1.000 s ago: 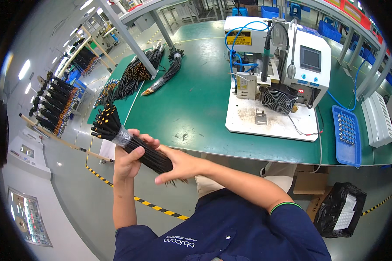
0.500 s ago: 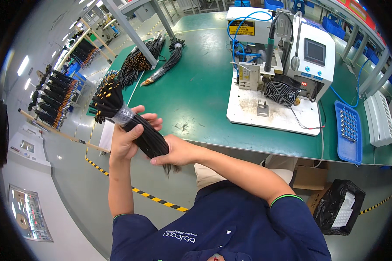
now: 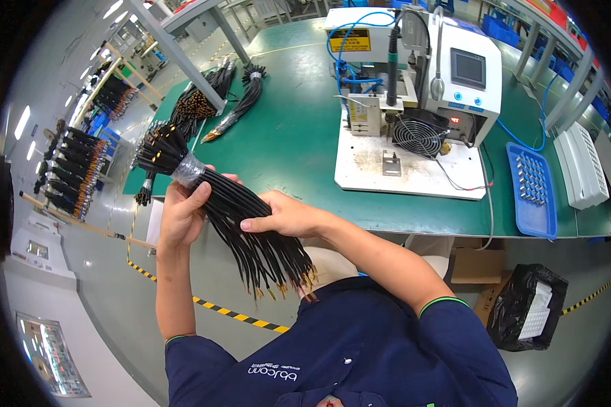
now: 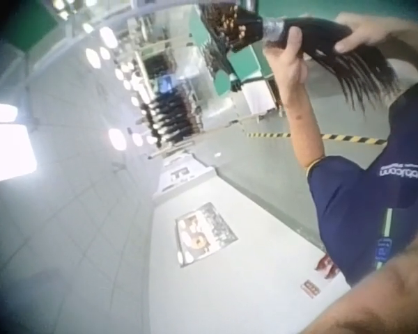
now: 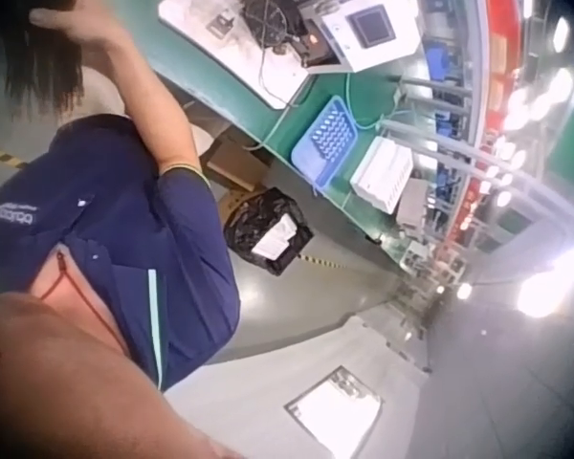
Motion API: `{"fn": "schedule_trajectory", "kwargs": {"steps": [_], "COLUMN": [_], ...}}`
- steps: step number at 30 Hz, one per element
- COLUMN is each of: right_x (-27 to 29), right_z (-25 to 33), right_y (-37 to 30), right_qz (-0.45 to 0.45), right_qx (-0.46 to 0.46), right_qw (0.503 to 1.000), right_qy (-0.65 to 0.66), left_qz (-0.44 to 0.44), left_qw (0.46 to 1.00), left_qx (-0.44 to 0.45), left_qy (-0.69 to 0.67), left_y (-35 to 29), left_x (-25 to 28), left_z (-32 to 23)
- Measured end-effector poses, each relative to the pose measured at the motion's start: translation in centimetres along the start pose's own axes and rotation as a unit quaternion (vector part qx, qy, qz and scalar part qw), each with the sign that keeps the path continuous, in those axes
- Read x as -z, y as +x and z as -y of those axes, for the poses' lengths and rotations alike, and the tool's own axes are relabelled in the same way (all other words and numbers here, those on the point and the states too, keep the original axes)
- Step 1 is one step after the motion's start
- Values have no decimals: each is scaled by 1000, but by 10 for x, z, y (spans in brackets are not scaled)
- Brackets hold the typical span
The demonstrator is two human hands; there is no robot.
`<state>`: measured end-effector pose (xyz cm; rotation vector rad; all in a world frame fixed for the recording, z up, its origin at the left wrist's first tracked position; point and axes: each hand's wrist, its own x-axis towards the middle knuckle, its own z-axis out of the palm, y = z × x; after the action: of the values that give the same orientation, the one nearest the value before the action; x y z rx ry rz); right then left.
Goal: The person inserts a wire harness into a blue connector using a wire assembly machine.
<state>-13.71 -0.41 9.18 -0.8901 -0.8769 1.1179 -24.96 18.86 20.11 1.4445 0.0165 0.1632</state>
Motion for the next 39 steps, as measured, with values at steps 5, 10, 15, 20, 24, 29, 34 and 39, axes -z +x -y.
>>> {"fn": "schedule_trajectory", "kwargs": {"steps": [5, 10, 15, 20, 24, 29, 34, 39], "right_x": [4, 0, 12, 16, 23, 19, 35, 29], "right_z": [-69, -71, -60, -48, -72, -85, -90, -80], "right_y": [-19, -47, -70, -118, -137, -144, -147, -158], "right_qz": [-61, -96, -295, -258, -230, -296, -191, -247], "right_qx": [23, -11, -23, -286, -225, -124, -179, -116], "right_qw": [998, 986, 944, 920, 947, 947, 964, 962], "right_qy": [-7, 137, 149, 69, -4, 5, 48, 34], "left_qz": [-61, -13, -13, 7, -7, -25, -132, -105], "left_qw": [997, 1000, 968, 879, 830, 761, 760, 884], "left_qx": [-51, -5, 168, -100, -81, -89, -41, -62], "left_qy": [16, 7, 186, 466, 551, 643, 635, 452], "left_y": [42, 112, 201, 197, 184, 199, 222, 203], "left_x": [-9, -12, -24, -41, -71, -60, -69, -28], "left_z": [21, 45, 117, 221, 249, 260, 272, 256]}}
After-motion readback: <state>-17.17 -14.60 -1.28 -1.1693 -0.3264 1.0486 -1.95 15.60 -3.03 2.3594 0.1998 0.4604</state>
